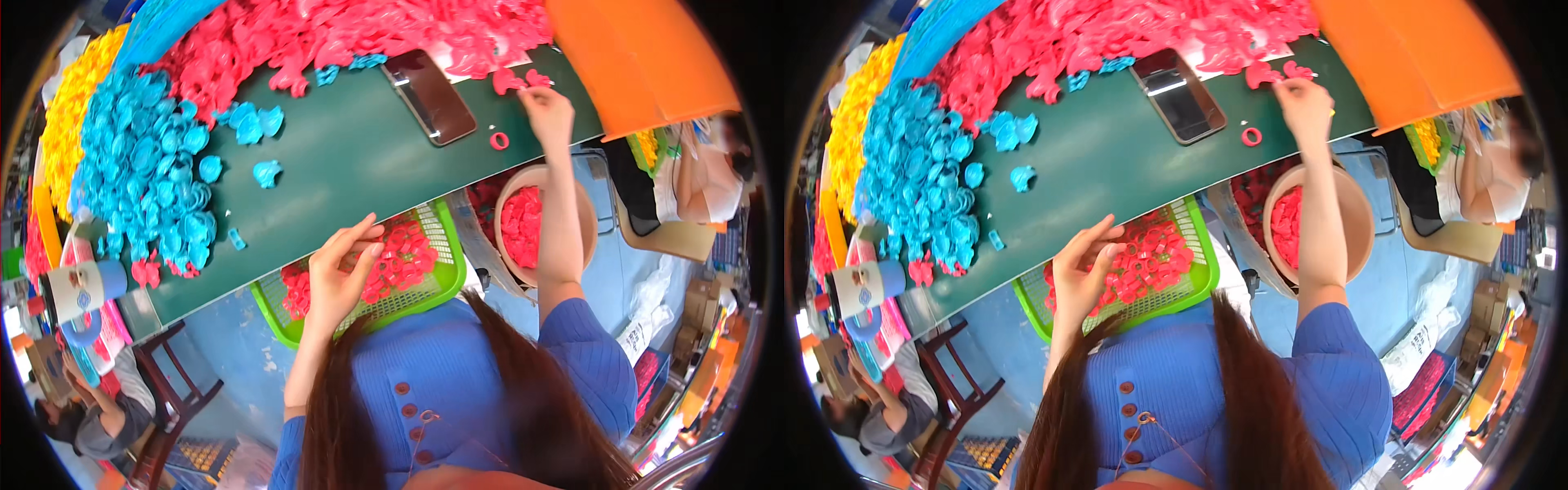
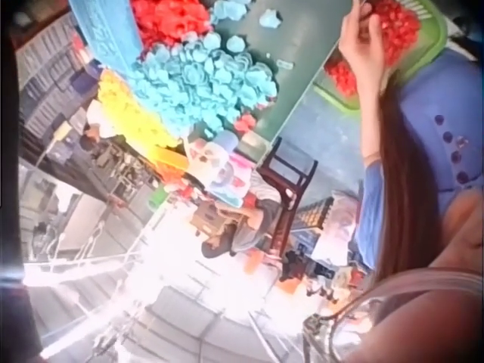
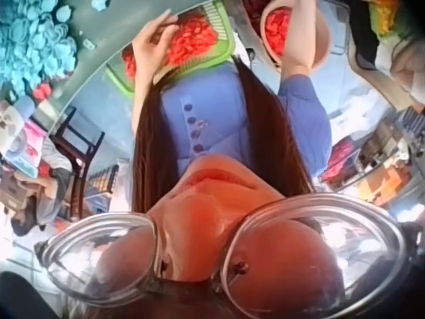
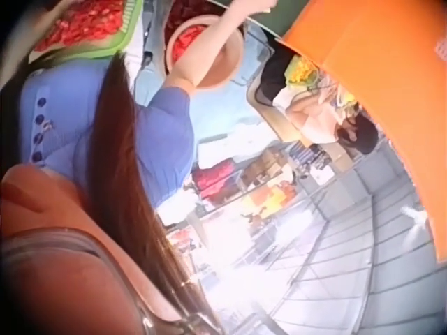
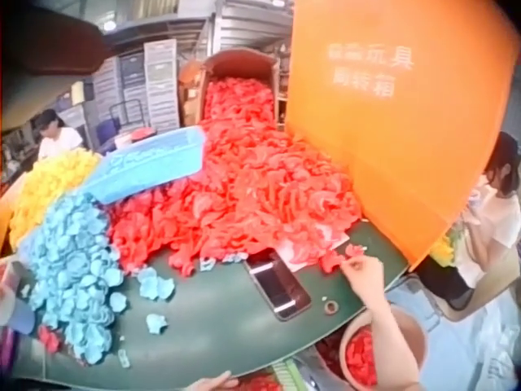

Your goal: Manually assembling small pink and blue plastic toy components at a factory workbench.

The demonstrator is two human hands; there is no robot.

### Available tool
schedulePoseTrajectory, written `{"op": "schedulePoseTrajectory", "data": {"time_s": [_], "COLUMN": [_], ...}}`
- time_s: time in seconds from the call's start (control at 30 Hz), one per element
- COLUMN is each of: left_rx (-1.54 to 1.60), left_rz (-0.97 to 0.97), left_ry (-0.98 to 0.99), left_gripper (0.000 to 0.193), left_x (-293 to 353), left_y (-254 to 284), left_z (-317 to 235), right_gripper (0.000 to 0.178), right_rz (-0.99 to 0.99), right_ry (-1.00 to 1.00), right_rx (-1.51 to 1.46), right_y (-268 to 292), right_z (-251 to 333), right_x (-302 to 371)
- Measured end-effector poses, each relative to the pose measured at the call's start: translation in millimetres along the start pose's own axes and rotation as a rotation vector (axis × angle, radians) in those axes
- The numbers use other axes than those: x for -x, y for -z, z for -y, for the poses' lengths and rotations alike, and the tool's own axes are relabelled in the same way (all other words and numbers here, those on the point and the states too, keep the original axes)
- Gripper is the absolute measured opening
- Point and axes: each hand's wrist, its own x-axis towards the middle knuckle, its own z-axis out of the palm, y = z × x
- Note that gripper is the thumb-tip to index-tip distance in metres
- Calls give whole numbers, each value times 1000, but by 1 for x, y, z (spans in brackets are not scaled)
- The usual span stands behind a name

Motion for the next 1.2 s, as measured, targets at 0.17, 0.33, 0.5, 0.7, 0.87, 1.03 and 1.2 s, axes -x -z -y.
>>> {"op": "schedulePoseTrajectory", "data": {"time_s": [0.17, 0.33, 0.5, 0.7, 0.87, 1.03, 1.2], "left_rx": [314, 781, 855, 889, 852, 803, 787], "left_rz": [109, 111, 36, -206, -280, -322, -316], "left_ry": [223, 205, 154, 56, 26, 64, 54], "left_gripper": [36, 57, 63, 65, 58, 58, 56], "left_x": [-4, -14, 5, 25, 31, 28, 26], "left_y": [11, 10, 46, 72, 85, 88, 86], "left_z": [-2, -1, 10, 18, 22, 21, 22], "right_gripper": [19, 12, 13, 14, 15, 14, 14], "right_rz": [138, 766, 1133, 1288, 1300, 249, 273], "right_ry": [-224, 66, 412, 734, 743, 744, 774], "right_rx": [-420, -713, -629, -614, -647, -189, -29], "right_y": [32, 28, 0, -39, -47, -121, -139], "right_z": [16, 142, 210, 259, 277, 223, 207], "right_x": [22, 97, 106, 97, 98, 27, 12]}}
